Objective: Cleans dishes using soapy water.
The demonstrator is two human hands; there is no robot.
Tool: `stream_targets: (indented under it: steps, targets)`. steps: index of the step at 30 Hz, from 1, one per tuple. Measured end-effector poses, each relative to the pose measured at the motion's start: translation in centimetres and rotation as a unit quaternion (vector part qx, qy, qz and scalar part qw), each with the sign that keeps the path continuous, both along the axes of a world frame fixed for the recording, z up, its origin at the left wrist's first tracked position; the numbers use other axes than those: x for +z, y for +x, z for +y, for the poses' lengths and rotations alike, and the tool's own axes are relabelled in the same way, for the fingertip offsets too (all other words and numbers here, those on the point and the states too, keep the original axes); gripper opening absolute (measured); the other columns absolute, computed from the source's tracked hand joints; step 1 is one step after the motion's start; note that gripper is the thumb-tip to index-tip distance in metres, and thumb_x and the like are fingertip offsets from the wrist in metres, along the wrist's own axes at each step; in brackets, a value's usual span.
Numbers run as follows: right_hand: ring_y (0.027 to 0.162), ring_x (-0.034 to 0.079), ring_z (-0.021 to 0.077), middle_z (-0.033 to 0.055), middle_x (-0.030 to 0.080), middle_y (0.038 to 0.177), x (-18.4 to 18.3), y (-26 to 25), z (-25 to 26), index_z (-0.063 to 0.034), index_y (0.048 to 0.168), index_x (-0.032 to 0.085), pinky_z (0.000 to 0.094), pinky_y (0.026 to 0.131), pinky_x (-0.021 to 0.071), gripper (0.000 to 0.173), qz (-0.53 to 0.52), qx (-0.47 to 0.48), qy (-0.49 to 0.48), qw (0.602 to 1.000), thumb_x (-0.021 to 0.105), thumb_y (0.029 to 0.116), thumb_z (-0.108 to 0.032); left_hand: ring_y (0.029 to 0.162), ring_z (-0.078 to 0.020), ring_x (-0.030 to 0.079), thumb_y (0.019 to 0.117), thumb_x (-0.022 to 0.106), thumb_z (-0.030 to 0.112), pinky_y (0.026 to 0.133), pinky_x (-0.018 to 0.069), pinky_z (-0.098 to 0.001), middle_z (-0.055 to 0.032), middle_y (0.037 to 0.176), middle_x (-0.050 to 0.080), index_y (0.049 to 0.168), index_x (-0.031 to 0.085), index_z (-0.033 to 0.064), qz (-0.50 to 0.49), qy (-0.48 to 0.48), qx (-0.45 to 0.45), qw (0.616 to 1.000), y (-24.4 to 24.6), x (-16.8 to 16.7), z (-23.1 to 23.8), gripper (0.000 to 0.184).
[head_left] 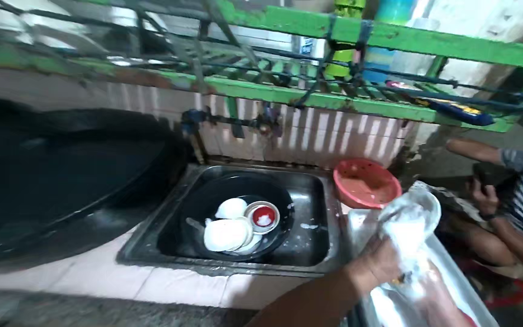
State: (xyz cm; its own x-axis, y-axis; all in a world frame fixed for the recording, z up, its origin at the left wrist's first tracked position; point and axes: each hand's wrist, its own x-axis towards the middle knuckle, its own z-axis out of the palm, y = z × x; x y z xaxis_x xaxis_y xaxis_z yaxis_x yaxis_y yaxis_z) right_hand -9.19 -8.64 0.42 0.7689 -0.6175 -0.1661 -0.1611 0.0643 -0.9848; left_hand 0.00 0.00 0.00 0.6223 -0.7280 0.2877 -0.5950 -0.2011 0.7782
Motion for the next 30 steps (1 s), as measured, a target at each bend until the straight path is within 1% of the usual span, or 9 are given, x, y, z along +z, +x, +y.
stream_targets:
  steps: [3, 6, 11, 14, 17, 19, 21, 23, 30]
  targets:
    - [0.101, 0.062, 0.0212, 0.0216, 0.062, 0.116, -2.3, 1.1, -5.3, 0.0105, 0.136, 0.050, 0.0392, 0.090, 0.0529, 0.038, 0.138, -0.020, -0.260, 0.956, 0.048, 0.1040, -0.010, 0.122, -0.0363, 0.062, 0.1034, 0.058, 0.019, 0.107, 0.0478, -0.0525, -0.0230, 0.129, 0.065, 0.131, 0.065, -0.0004, 0.057, 0.123, 0.117, 0.984, 4.9, -1.9, 4.3, 0.034]
    - [0.130, 0.052, 0.0521, 0.0388, 0.053, 0.137, -5.3, 0.6, -10.7, 0.0137, 0.137, 0.052, 0.0629, 0.112, 0.0381, 0.054, 0.180, 0.031, -0.442, 0.878, 0.065, 0.0966, -0.019, 0.128, -0.0422, 0.056, 0.1064, 0.052, 0.021, 0.110, 0.0431, -0.0579, -0.0270, 0.135, 0.060, 0.135, 0.060, -0.0043, 0.150, 0.249, 0.224, 0.930, 9.0, -5.4, 11.4, 0.039]
    - [0.130, 0.056, 0.0443, 0.0294, 0.060, 0.136, -6.8, 0.1, -11.0, 0.0012, 0.137, 0.059, 0.0606, 0.110, 0.0405, 0.048, 0.355, 0.150, -0.424, 0.820, 0.055, 0.1031, -0.032, 0.131, -0.0440, 0.055, 0.1072, 0.048, 0.028, 0.105, 0.0431, -0.0659, -0.0232, 0.143, 0.057, 0.145, 0.055, 0.0070, 0.105, 0.371, 0.394, 0.834, 13.6, -10.2, 19.4, 0.044]
    - [0.129, 0.057, 0.0424, 0.0278, 0.060, 0.136, -5.9, 0.1, -9.6, 0.0009, 0.137, 0.059, 0.0597, 0.108, 0.0439, 0.047, 0.446, 0.176, -0.382, 0.790, 0.047, 0.1062, -0.033, 0.143, -0.0458, 0.040, 0.1011, 0.057, 0.048, 0.108, 0.0358, -0.0716, -0.0233, 0.152, 0.047, 0.148, 0.050, 0.0052, 0.045, 0.311, 0.437, 0.843, 15.3, -10.2, 18.1, 0.064]
    - [0.132, 0.055, 0.0427, 0.0278, 0.056, 0.142, -5.3, -0.5, -7.8, 0.0038, 0.142, 0.052, 0.0586, 0.109, 0.0449, 0.045, 0.508, 0.172, -0.406, 0.740, 0.048, 0.1037, -0.019, 0.150, -0.0413, 0.032, 0.1059, 0.051, 0.043, 0.120, 0.0313, -0.0574, -0.0253, 0.160, 0.037, 0.152, 0.042, -0.0025, -0.033, 0.222, 0.315, 0.922, 11.7, -5.9, 12.2, 0.065]
    - [0.132, 0.054, 0.0425, 0.0278, 0.052, 0.145, -4.5, -0.7, -6.8, 0.0037, 0.145, 0.049, 0.0563, 0.109, 0.0455, 0.045, 0.523, 0.176, -0.420, 0.721, 0.046, 0.1061, -0.018, 0.141, -0.0375, 0.046, 0.1055, 0.054, 0.035, 0.117, 0.0377, -0.0541, -0.0237, 0.150, 0.050, 0.146, 0.051, -0.0006, -0.006, 0.197, 0.179, 0.964, 7.2, -2.3, 7.7, 0.054]
    - [0.133, 0.054, 0.0419, 0.0267, 0.050, 0.147, -4.3, -0.6, -7.0, 0.0015, 0.146, 0.048, 0.0560, 0.109, 0.0455, 0.046, 0.522, 0.172, -0.409, 0.728, 0.049, 0.1048, -0.017, 0.126, -0.0358, 0.059, 0.1039, 0.057, 0.027, 0.108, 0.0456, -0.0551, -0.0221, 0.132, 0.063, 0.135, 0.061, 0.0015, 0.078, 0.226, 0.019, 0.971, 3.5, -0.1, 3.4, 0.040]
    - [0.133, 0.054, 0.0413, 0.0267, 0.051, 0.146, -4.3, -0.8, -7.8, 0.0020, 0.146, 0.049, 0.0569, 0.109, 0.0452, 0.049, 0.509, 0.181, -0.392, 0.745, 0.056, 0.1005, -0.016, 0.129, -0.0351, 0.058, 0.1052, 0.051, 0.023, 0.109, 0.0451, -0.0560, -0.0181, 0.137, 0.062, 0.140, 0.060, 0.0075, 0.033, 0.268, -0.079, 0.960, 0.7, 0.1, -0.7, 0.039]
    - [0.134, 0.053, 0.0401, 0.0245, 0.051, 0.148, -2.6, -3.1, -7.7, -0.0022, 0.149, 0.048, 0.0576, 0.109, 0.0446, 0.058, 0.474, 0.208, -0.355, 0.778, 0.063, 0.0960, -0.020, 0.131, -0.0459, 0.054, 0.1056, 0.047, 0.016, 0.107, 0.0442, -0.0621, -0.0285, 0.141, 0.056, 0.138, 0.055, -0.0078, 0.074, 0.441, 0.015, 0.894, -0.4, -1.0, -4.1, 0.040]
